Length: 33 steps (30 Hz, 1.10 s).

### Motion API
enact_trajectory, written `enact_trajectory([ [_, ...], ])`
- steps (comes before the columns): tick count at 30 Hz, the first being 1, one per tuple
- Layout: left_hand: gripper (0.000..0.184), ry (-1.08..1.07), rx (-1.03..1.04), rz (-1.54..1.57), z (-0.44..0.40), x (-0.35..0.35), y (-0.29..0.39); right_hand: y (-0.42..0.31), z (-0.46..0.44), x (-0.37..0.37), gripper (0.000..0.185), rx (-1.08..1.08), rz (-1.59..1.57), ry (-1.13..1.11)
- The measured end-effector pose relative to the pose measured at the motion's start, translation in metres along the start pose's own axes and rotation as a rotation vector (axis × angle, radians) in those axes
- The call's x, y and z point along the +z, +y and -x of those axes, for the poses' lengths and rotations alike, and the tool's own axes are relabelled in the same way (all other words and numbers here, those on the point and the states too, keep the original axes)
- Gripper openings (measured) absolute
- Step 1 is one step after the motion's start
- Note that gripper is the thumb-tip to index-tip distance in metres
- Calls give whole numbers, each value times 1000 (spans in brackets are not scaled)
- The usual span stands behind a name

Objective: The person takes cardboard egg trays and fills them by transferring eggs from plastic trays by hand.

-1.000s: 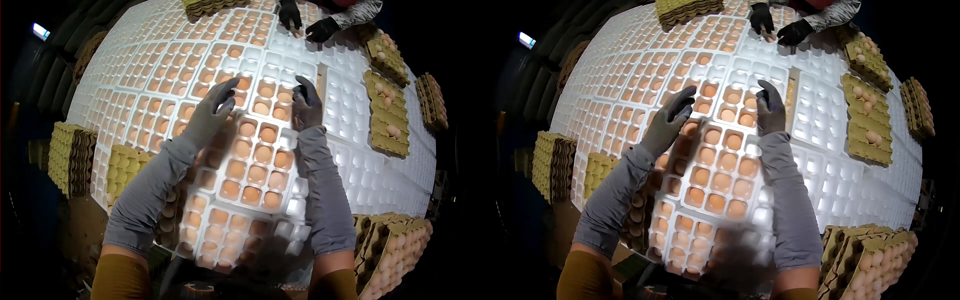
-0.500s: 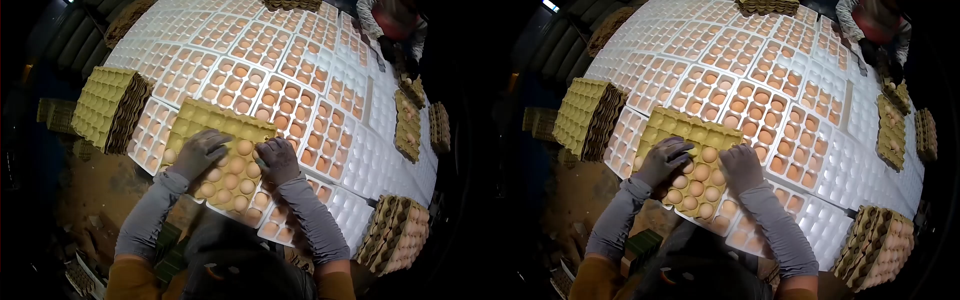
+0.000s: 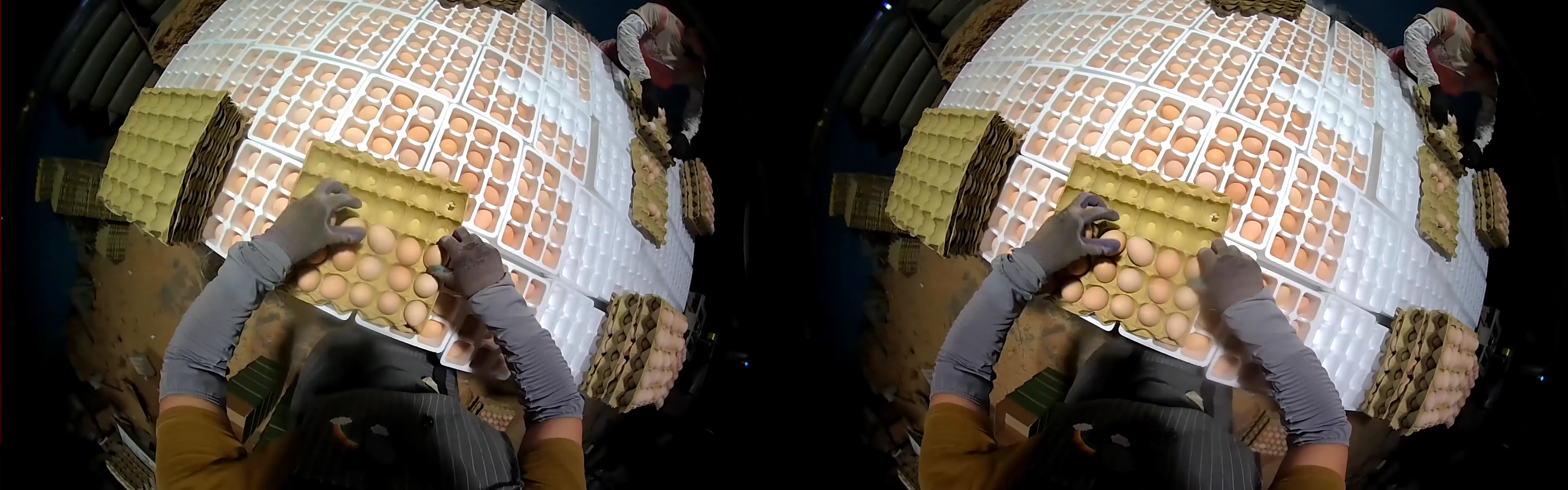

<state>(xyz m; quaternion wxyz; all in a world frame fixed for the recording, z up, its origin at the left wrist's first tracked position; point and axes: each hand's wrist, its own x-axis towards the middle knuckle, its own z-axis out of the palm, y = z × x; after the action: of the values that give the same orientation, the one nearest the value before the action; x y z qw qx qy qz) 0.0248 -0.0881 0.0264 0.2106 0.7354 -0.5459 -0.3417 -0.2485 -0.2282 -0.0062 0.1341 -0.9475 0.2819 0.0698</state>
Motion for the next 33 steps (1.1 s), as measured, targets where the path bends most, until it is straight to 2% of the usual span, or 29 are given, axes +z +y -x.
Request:
enact_trajectory([
  [1,46,11,57,-206,4,12,-5,1,0,-4,51,4,0,0],
  [2,47,20,117,-411,5,22,-11,4,1,-11,50,95,-164,-63],
  [3,49,-6,92,-374,4,22,-9,6,3,-15,49,190,-327,-127],
  [4,49,-10,101,-368,3,23,-10,8,6,-13,49,201,-323,-128],
  [6,49,5,49,-270,3,21,-7,12,9,-8,48,221,-501,-67],
  [7,49,-14,-12,-162,4,16,-1,5,13,-4,44,160,-414,-6],
  [8,49,-16,-5,-161,4,9,5,-4,12,0,43,148,-174,-17],
  [10,48,-76,-208,78,7,-4,23,1,8,10,59,-12,20,84],
  [11,41,-39,-136,140,10,-5,24,5,10,12,59,-11,22,83],
  [12,41,-39,-135,140,8,-3,21,2,9,2,57,-2,-48,71],
  [14,37,38,130,346,1,2,13,8,6,-1,55,10,-118,60],
  [15,28,14,132,130,0,3,13,13,4,-9,51,134,-764,-24],
  [16,28,12,131,132,-3,7,14,13,3,-14,48,259,-1409,-116],
  [17,25,45,268,-128,-8,15,18,13,11,-21,48,243,-1798,-139],
  [18,22,76,404,-390,-11,24,20,3,12,-29,44,217,-1831,-95],
  [19,23,1,364,-532,-16,34,21,0,2,-21,42,28,-1448,43],
  [21,25,29,362,-648,-21,46,22,-20,-3,-15,32,16,-1033,47],
  [22,27,58,356,-763,-22,48,25,-38,-5,-26,31,33,-490,12],
  [23,27,56,360,-765,-19,47,25,-46,-9,-20,33,-14,-274,14],
  [24,31,39,310,-534,-14,40,25,-49,-14,-13,35,-64,-57,18],
  [26,41,5,202,-96,-4,20,20,-45,-21,3,36,-83,-33,86],
  [27,51,-85,82,385,2,20,7,-40,-22,7,35,-79,-29,91],
  [28,63,-66,149,558,9,20,3,-37,-23,13,34,-74,-29,95],
  [30,70,-204,11,911,32,18,5,-34,-24,24,25,-134,92,184],
  [33,80,-312,-81,1124,51,20,17,-38,-24,10,28,-137,172,139],
])
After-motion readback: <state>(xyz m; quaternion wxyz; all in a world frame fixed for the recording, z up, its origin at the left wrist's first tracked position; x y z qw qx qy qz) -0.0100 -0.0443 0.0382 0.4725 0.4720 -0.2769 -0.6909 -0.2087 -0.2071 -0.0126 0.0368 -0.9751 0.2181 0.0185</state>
